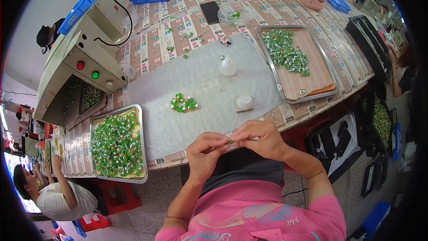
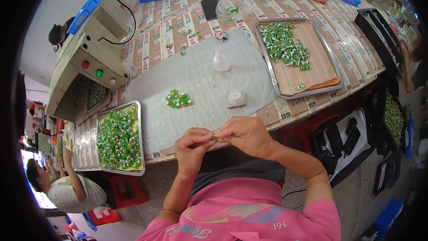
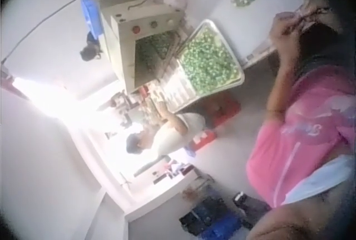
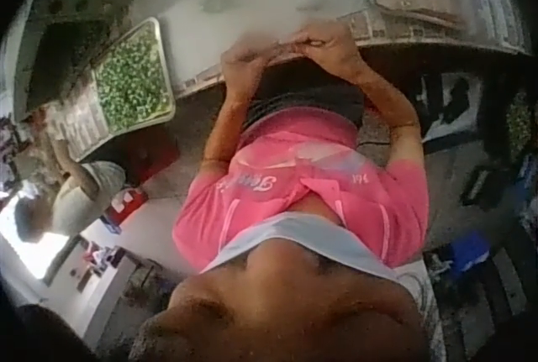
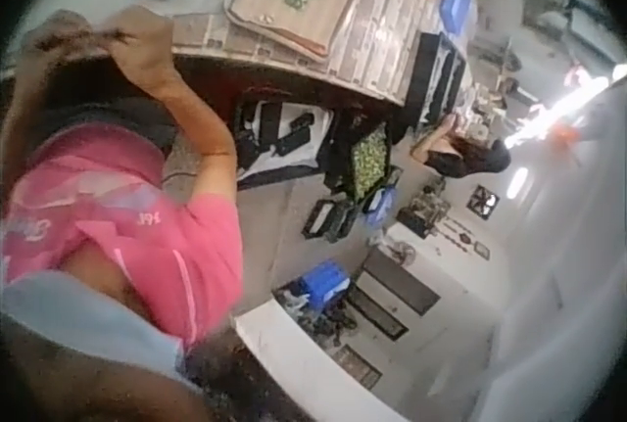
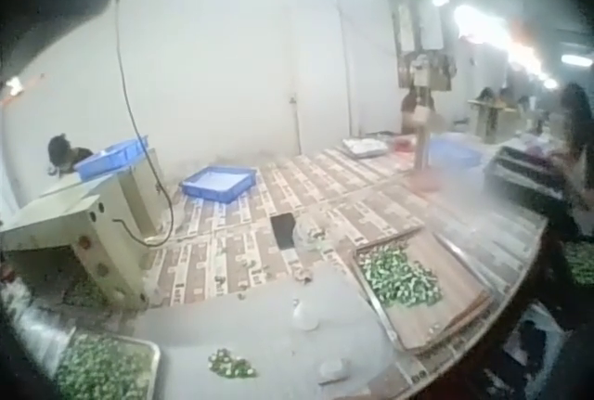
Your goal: The person assembles small plastic spheres by hand, putting together green and white toy components.
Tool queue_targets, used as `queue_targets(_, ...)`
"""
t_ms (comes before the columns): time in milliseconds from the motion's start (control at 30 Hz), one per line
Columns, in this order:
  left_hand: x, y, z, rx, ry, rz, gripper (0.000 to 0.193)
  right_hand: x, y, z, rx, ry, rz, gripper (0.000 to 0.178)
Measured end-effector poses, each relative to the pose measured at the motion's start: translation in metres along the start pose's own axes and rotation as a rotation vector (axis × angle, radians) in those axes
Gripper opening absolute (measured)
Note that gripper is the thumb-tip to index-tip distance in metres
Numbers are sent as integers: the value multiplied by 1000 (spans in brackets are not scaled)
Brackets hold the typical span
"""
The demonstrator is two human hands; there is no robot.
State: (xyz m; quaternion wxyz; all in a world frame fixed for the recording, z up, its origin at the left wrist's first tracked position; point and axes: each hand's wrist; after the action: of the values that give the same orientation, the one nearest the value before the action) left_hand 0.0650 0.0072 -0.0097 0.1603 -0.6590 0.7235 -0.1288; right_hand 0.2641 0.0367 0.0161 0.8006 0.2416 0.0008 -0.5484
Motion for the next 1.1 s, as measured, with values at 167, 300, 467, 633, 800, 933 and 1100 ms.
queue_targets(167,3,-3,5,-18,-59,-27,24,6,-5,-9,-154,-32,-1,23)
queue_targets(300,4,-6,9,-11,-60,-35,24,8,-5,-9,-151,-43,-21,22)
queue_targets(467,0,-8,12,-24,-38,-18,23,10,-1,-13,-119,-63,-27,18)
queue_targets(633,-7,-13,0,-142,-58,47,20,4,13,-2,-3,-42,1,16)
queue_targets(800,-10,38,-43,-648,-328,-192,19,0,50,-24,413,174,-256,20)
queue_targets(933,11,108,-81,-1117,-458,-527,19,8,137,-62,922,18,-509,13)
queue_targets(1100,36,163,-113,-1505,-309,-650,17,12,183,-56,1210,-563,-211,16)
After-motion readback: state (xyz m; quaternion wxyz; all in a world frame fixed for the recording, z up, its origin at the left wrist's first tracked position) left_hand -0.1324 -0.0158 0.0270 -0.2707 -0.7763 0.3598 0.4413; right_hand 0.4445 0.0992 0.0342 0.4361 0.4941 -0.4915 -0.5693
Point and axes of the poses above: each hand's wrist, its own x-axis away from the middle knuckle, its own y-axis out of the back of the hand, z = x × y, and after that the axes turned 10 degrees about x, right-handed
